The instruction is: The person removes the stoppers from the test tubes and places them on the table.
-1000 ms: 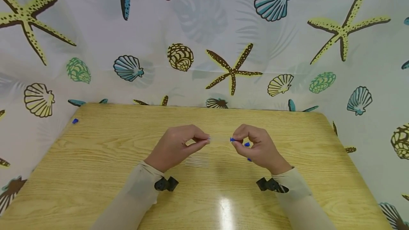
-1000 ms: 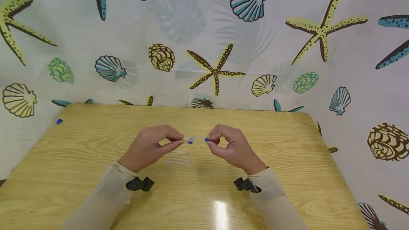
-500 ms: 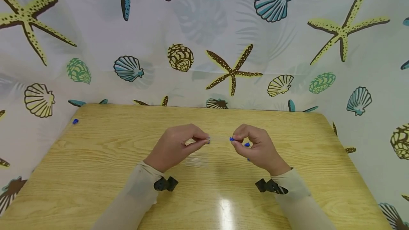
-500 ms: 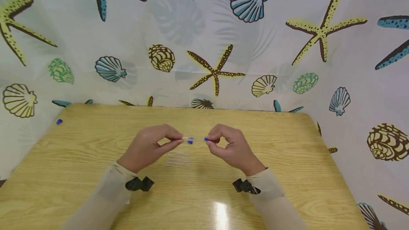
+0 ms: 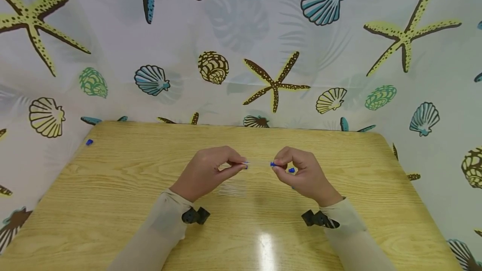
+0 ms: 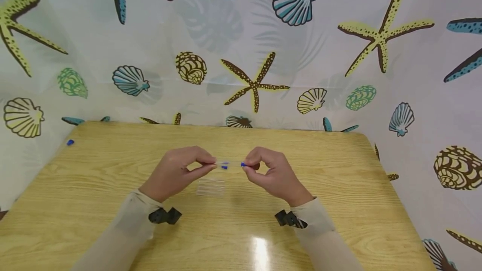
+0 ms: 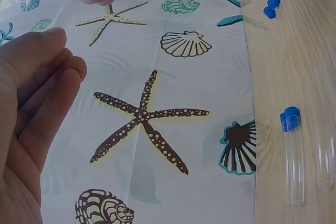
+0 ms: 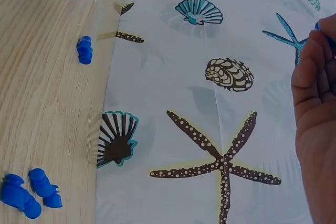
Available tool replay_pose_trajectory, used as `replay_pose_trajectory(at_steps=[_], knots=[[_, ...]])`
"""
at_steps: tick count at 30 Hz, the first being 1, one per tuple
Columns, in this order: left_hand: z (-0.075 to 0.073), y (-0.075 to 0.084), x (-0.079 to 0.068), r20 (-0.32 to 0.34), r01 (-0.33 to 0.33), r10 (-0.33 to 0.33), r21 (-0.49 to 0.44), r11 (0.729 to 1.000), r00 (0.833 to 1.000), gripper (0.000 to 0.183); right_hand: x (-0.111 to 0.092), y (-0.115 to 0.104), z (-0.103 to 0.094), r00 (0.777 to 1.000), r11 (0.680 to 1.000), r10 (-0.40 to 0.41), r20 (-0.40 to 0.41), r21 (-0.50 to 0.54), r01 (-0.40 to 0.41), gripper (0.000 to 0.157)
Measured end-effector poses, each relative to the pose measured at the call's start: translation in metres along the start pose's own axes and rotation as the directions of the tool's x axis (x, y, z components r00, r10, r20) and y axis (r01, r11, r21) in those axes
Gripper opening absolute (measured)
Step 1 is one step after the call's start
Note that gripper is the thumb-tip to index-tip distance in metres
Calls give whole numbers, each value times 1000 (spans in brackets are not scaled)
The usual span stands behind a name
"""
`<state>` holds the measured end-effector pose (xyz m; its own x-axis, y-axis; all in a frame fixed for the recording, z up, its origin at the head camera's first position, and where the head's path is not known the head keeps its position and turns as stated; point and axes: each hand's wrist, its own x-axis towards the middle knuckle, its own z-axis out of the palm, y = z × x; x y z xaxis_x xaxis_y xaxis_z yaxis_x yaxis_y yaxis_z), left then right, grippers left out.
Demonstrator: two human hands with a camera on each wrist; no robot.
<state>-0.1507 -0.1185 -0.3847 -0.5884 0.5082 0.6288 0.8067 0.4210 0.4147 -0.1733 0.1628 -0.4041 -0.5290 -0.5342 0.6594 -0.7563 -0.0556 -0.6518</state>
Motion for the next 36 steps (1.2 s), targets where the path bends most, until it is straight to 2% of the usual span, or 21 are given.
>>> replay_pose_trajectory(at_steps=[6,13,18,20,25,28,33,36], knots=[[0,2,0,7,17,-17,-28,999,1000,16,-2,-2,-5,998,994,64,28,86,-66,21],[0,1,-1,-8,13,-13,4,1000,1000,15,0,1,1,1000,998,-13,-7,-69,12,25],[1,0,-1,-7,17,-17,-33,999,1000,15,-1,0,-1,1000,999,28,6,43,-28,32],[2,-1,-1,2,22,-22,-43,999,1000,16,-2,1,0,999,997,42,5,65,-42,29],[2,-2,-2,0,20,-20,-7,1000,1000,15,-2,3,6,999,1000,20,-38,4,-20,16],[1,-1,-2,-18,19,-19,16,1000,1000,15,0,0,8,998,999,-3,-61,-49,0,14],[1,-2,-2,-24,29,-29,-18,999,999,16,0,-4,3,1000,996,12,13,-86,-11,25],[4,-3,-3,-14,32,-32,-35,999,999,15,-2,-3,0,999,994,5,40,-109,0,21]])
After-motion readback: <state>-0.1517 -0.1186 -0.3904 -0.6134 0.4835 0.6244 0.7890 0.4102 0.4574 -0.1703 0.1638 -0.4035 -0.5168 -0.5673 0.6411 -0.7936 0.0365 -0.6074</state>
